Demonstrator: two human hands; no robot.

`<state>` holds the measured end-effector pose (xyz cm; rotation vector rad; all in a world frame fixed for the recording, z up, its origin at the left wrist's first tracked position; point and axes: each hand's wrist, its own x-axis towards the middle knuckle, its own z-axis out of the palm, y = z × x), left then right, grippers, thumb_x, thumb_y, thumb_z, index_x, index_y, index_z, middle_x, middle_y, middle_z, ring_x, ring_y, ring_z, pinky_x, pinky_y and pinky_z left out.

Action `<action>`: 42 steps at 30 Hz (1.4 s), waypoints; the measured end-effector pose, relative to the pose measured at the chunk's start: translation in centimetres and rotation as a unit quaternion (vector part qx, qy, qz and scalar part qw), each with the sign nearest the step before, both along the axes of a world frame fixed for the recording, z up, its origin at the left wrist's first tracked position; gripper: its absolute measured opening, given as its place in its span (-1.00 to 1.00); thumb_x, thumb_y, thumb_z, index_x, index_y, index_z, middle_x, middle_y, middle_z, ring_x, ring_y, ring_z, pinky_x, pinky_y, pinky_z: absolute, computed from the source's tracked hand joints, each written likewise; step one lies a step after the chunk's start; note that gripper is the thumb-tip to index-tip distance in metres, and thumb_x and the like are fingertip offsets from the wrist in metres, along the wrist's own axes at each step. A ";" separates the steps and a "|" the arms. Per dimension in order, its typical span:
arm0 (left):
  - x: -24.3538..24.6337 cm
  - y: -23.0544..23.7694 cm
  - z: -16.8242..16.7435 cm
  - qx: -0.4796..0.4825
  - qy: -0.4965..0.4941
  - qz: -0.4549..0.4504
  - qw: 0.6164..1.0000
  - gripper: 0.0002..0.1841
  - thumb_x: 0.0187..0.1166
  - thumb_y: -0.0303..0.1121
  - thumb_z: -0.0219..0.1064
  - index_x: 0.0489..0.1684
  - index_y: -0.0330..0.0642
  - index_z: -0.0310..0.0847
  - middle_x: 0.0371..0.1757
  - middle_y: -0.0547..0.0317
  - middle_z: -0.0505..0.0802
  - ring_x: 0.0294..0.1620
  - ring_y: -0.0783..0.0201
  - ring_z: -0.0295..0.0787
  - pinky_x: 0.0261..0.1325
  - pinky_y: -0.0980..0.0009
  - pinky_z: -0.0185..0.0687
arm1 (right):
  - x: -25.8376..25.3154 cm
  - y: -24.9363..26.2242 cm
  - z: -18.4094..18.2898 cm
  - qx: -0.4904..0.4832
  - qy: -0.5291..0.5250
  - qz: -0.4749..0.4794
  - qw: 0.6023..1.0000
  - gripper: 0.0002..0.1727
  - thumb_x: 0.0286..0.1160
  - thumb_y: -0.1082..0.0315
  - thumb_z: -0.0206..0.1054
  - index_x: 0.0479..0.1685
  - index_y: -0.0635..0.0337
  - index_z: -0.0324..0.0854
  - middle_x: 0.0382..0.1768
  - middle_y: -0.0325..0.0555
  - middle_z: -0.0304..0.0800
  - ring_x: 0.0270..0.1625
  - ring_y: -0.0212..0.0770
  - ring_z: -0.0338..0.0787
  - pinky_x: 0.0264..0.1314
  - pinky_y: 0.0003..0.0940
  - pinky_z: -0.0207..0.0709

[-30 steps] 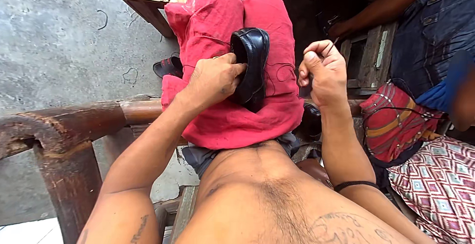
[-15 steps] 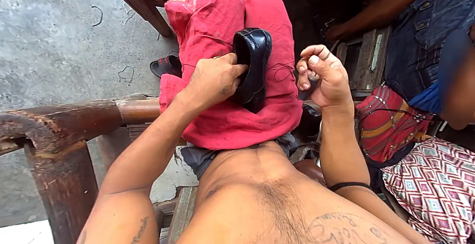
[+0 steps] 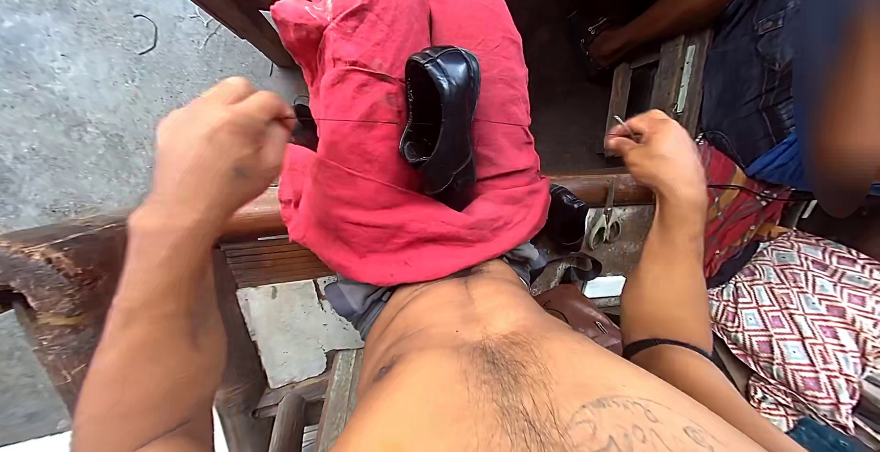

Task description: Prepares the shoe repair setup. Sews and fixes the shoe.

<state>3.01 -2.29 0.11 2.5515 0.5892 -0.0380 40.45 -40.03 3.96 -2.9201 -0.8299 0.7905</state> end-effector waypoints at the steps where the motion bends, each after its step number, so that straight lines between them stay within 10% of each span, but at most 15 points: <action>1: -1.1 0.9 -0.6 -0.041 -0.029 0.001 0.999 -0.70 0.66 -0.33 0.06 -0.11 -0.26 0.74 -0.13 -0.20 0.70 -0.07 -0.22 0.66 -0.11 -0.24 0.47 | 1.1 -1.2 -0.4 -0.054 -0.028 -0.043 0.997 -0.72 0.63 0.24 0.34 0.12 0.22 0.76 0.30 0.36 0.68 0.34 0.42 0.66 0.25 0.62 0.41; 3: -1.1 0.9 -0.8 -0.234 -0.148 -0.034 0.960 -0.79 0.49 -0.36 0.18 -0.46 -0.14 0.71 0.14 0.14 0.73 0.27 0.19 0.61 0.31 0.19 0.51 | 0.6 -0.5 -0.8 0.002 -0.017 -0.045 0.999 -0.57 0.57 0.24 0.43 0.35 0.26 0.68 0.43 0.37 0.59 0.44 0.41 0.61 0.36 0.55 0.42; 5: 1.2 -1.1 -0.5 -0.509 -0.266 -0.089 0.814 -0.76 0.54 -0.29 0.27 -0.59 0.12 0.72 0.36 0.26 0.82 0.55 0.18 0.62 0.66 0.15 0.46 | -3.5 3.5 -1.4 0.177 0.032 0.036 0.983 -0.37 0.48 0.18 0.49 0.54 0.23 0.54 0.65 0.16 0.44 0.42 0.02 0.70 0.24 0.04 0.70; 8: 5.3 -3.5 1.6 -0.634 -0.319 -0.143 0.690 -0.77 0.64 -0.20 0.29 -0.45 0.16 0.80 -0.20 0.36 0.95 0.02 0.26 0.90 0.35 0.11 0.72 | -10.3 9.5 -2.8 0.271 0.068 0.150 0.948 -0.45 0.48 0.17 0.49 0.44 0.19 0.63 0.82 -0.01 0.22 0.31 -0.03 0.78 0.07 0.00 0.76; 11: 5.5 -3.8 3.4 -0.397 -0.252 -0.091 0.878 -0.76 0.64 -0.37 0.20 -0.08 -0.13 0.84 0.01 0.25 0.94 0.03 0.40 0.87 0.19 0.38 0.81 | -11.0 9.8 -2.9 0.344 0.156 0.141 0.915 -0.79 0.68 0.31 0.27 -0.10 0.14 0.83 0.75 -0.22 0.39 0.23 -0.36 0.80 0.12 -0.29 0.74; 14: 5.8 -4.8 3.8 -0.098 -0.125 -0.099 0.982 -0.65 0.74 -0.36 0.10 0.22 -0.15 0.83 0.38 0.12 0.84 0.42 0.18 0.76 0.48 0.05 0.56 | -9.9 9.2 -3.1 0.569 0.419 0.020 0.707 -0.75 0.72 0.37 0.17 -0.21 0.20 0.77 0.32 -0.05 0.82 -0.47 -0.53 0.71 -0.52 -0.56 0.56; 15: 6.2 -5.3 3.4 -0.045 -0.104 -0.109 0.988 -0.62 0.77 -0.34 0.06 0.28 -0.13 0.81 0.42 0.09 0.82 0.39 0.05 0.77 0.34 -0.10 0.49 | -9.9 9.4 -3.2 0.588 0.436 -0.001 0.681 -0.76 0.77 0.35 0.16 -0.16 0.18 0.75 0.09 -0.05 0.92 -0.54 -0.52 0.70 -0.56 -0.56 0.56; 17: 6.9 -5.7 2.7 0.042 -0.079 -0.134 0.987 -0.61 0.79 -0.34 0.01 0.32 -0.07 0.77 0.36 0.08 0.84 0.23 -0.07 0.79 0.13 -0.16 0.46 | -10.5 10.4 -3.3 0.509 0.248 0.028 0.824 -0.82 0.70 0.35 0.26 -0.05 0.25 0.73 -0.32 -0.24 0.85 -0.56 -0.48 0.63 -0.53 -0.50 0.56; 19: 7.0 -6.0 2.7 0.090 -0.075 -0.154 0.981 -0.62 0.77 -0.36 0.01 0.31 -0.11 0.75 0.12 -0.05 0.88 0.07 -0.14 0.79 0.03 -0.14 0.45 | -11.7 11.5 -3.7 0.343 0.079 0.062 0.934 -0.55 0.46 -0.08 0.50 -0.03 0.15 0.79 -0.30 -0.19 0.79 -0.35 -0.27 0.69 -0.24 -0.16 0.61; 24: 2.7 -7.2 2.4 0.044 -0.067 -0.155 0.985 -0.62 0.69 -0.38 0.05 0.26 -0.25 0.75 -0.26 -0.17 0.80 -0.20 -0.20 0.75 -0.13 -0.16 0.47 | -12.5 13.6 -3.6 0.192 0.023 0.083 0.978 -0.38 0.34 -0.40 0.41 -0.21 0.04 0.74 -0.25 -0.16 0.78 -0.22 -0.10 0.74 -0.22 0.06 0.51; 34: -1.6 -10.7 1.6 -0.044 -0.115 -0.008 0.992 -0.64 0.69 -0.39 0.14 0.27 -0.26 0.79 -0.31 -0.12 0.82 -0.26 -0.06 0.76 -0.09 -0.04 0.60 | -11.2 14.4 -3.2 0.215 0.129 0.096 0.963 -0.49 0.41 -0.22 0.48 -0.08 0.07 0.73 -0.34 -0.19 0.72 -0.26 -0.14 0.70 -0.14 0.05 0.53; 38: 5.3 -9.2 3.8 -0.138 -0.142 0.022 0.980 -0.49 0.75 -0.14 0.18 0.56 -0.25 0.52 0.23 -0.07 0.83 0.09 0.17 0.80 0.15 0.20 0.71 | -9.6 11.6 -5.4 0.516 0.240 -0.049 0.821 -0.75 0.49 0.43 0.26 0.10 0.29 0.58 -0.04 -0.14 0.70 -0.44 -0.44 0.61 -0.40 -0.46 0.60; 42: 10.7 -9.5 2.9 -0.261 -0.025 0.068 0.963 -0.41 0.51 0.03 0.46 0.38 -0.11 0.44 0.08 0.23 0.88 0.08 0.37 0.87 0.20 0.20 0.81 | -10.2 8.7 -6.6 0.615 0.166 -0.065 0.768 -0.71 0.57 0.59 0.01 0.16 0.37 0.52 0.29 0.06 0.65 -0.03 -0.19 0.84 -0.10 -0.25 0.82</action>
